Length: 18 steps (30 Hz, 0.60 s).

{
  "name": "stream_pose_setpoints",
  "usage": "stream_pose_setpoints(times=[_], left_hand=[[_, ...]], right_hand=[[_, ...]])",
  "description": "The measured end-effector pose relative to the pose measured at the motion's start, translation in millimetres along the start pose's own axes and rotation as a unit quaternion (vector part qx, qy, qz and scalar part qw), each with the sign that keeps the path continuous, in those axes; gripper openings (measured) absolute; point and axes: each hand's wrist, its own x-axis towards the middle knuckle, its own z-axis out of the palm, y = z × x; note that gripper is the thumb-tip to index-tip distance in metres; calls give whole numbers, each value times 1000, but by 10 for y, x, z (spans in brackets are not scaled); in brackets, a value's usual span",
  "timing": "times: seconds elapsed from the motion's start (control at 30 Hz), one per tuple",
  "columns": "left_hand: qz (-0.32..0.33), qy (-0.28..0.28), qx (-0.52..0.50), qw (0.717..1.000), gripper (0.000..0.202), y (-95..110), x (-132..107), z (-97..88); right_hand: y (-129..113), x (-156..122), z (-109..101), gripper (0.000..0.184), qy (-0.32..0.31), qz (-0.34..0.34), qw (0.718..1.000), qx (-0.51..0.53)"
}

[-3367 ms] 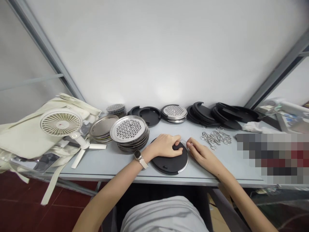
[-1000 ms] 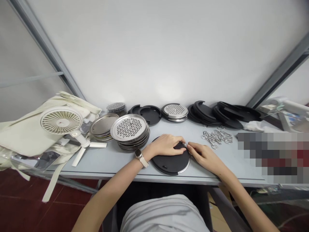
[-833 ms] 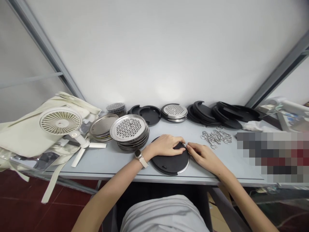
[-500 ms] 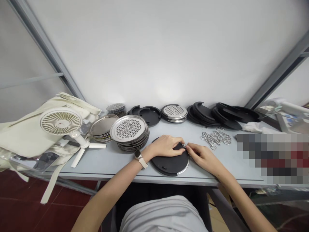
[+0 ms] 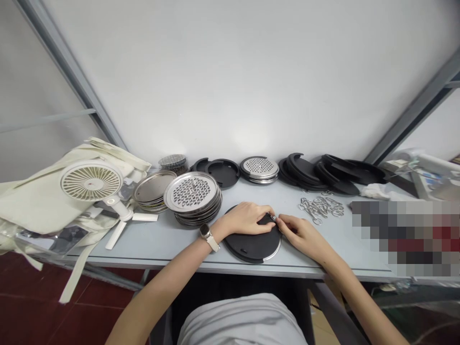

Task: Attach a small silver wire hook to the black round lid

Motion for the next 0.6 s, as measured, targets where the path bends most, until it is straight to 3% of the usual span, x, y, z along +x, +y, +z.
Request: stream_pose_setpoints(times=[0.6], left_hand=[[13, 0, 10, 1000, 28, 15, -16, -30]], right_hand=[[-21, -7, -11, 35, -3, 1, 1000, 13]])
